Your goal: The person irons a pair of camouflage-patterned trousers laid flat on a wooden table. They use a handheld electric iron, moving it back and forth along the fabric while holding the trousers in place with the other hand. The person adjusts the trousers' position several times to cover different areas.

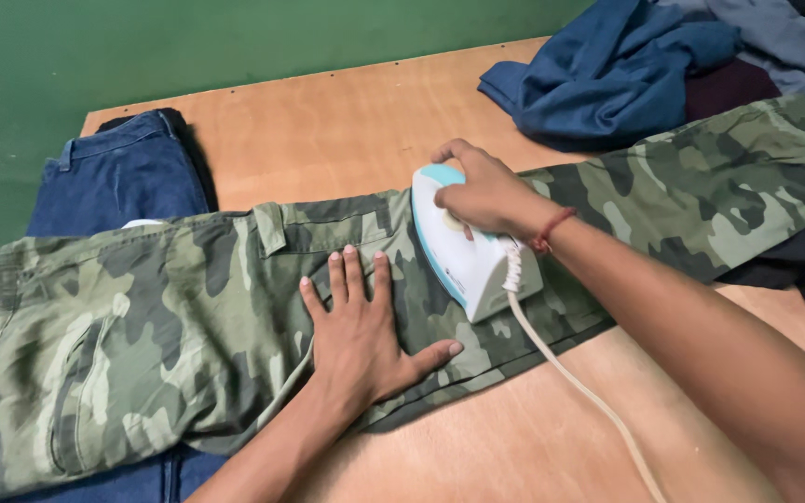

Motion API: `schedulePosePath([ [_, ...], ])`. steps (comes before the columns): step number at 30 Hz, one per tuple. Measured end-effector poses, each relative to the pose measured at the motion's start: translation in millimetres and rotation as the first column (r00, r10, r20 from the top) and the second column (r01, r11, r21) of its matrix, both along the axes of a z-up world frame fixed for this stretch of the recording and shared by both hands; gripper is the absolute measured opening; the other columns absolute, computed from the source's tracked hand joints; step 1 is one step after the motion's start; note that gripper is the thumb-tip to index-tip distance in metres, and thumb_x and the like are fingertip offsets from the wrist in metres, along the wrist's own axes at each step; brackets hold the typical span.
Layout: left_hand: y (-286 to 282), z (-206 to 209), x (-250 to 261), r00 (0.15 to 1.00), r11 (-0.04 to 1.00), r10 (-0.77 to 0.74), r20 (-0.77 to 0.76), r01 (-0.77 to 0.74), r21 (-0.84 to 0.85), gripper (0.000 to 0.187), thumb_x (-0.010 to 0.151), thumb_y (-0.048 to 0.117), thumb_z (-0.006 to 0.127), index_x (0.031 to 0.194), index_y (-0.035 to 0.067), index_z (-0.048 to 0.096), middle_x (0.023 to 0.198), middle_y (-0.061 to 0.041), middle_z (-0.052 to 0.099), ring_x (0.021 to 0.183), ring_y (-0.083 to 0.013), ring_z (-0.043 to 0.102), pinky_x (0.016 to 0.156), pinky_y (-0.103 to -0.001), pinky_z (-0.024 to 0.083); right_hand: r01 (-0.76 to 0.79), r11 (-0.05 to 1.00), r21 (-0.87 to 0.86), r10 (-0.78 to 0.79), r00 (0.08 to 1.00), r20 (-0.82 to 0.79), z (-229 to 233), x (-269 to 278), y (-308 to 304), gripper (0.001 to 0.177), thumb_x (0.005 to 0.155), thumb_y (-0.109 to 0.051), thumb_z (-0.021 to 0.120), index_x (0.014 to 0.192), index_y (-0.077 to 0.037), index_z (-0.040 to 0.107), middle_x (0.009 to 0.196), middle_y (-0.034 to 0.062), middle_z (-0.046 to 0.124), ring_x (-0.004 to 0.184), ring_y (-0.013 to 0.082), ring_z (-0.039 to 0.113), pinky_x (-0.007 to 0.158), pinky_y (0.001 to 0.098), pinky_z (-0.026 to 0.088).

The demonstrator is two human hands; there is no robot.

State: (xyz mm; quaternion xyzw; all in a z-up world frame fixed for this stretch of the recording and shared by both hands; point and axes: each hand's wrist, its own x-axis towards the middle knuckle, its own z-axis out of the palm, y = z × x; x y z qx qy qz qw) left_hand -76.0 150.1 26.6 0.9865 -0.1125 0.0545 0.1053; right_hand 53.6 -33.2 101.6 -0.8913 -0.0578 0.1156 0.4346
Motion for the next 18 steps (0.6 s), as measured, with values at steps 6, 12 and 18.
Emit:
schedulePosePath([
  [6,-0.3,10.6,-0.6,0.998,1.000,-0.002,-0.059,0.002,0.010,0.142,0.061,0.097,0.057,0.153,-0.005,0.022,0.162,-0.039,0.015,0.148,-0.0522,0.010,0.109,-0.077,0.003,-0.106,0.991,0.082,0.096,0.989,0.113,-3.3,-18.9,-5.7,0.048,0.081,-0.006,0.063,0.127,-0.003,0.051,0.098,0.0126,0.069,0.055,0.0169,0.066,0.046,0.0366,0.055],
  [12,-1.3,39.8,-5.9,0.922,0.984,0.161,-0.353,-0.124,0.126,0.157,0.049,0.098,0.069,0.158,0.001,0.009,0.159,-0.039,0.004,0.146,-0.0597,0.007,0.109,-0.077,0.010,-0.094,0.990,-0.104,0.082,0.990,-0.115,20.3,-81.4,-13.8,0.048,0.086,-0.014,0.065,0.131,-0.013,0.048,0.089,0.0134,0.073,0.048,0.0205,0.064,0.047,0.0369,0.052],
  [18,0.3,42.5,-6.1,0.915,0.984,0.157,-0.372,-0.115,0.132,0.159,0.050,0.099,0.069,0.158,0.000,0.007,0.160,-0.039,0.003,0.147,-0.0604,0.006,0.109,-0.079,0.012,-0.157,0.979,0.133,0.158,0.987,-0.001,3.8,-35.3,8.1,0.046,0.083,-0.006,0.063,0.127,-0.004,0.051,0.096,0.0102,0.070,0.051,0.0176,0.061,0.045,0.0372,0.050],
])
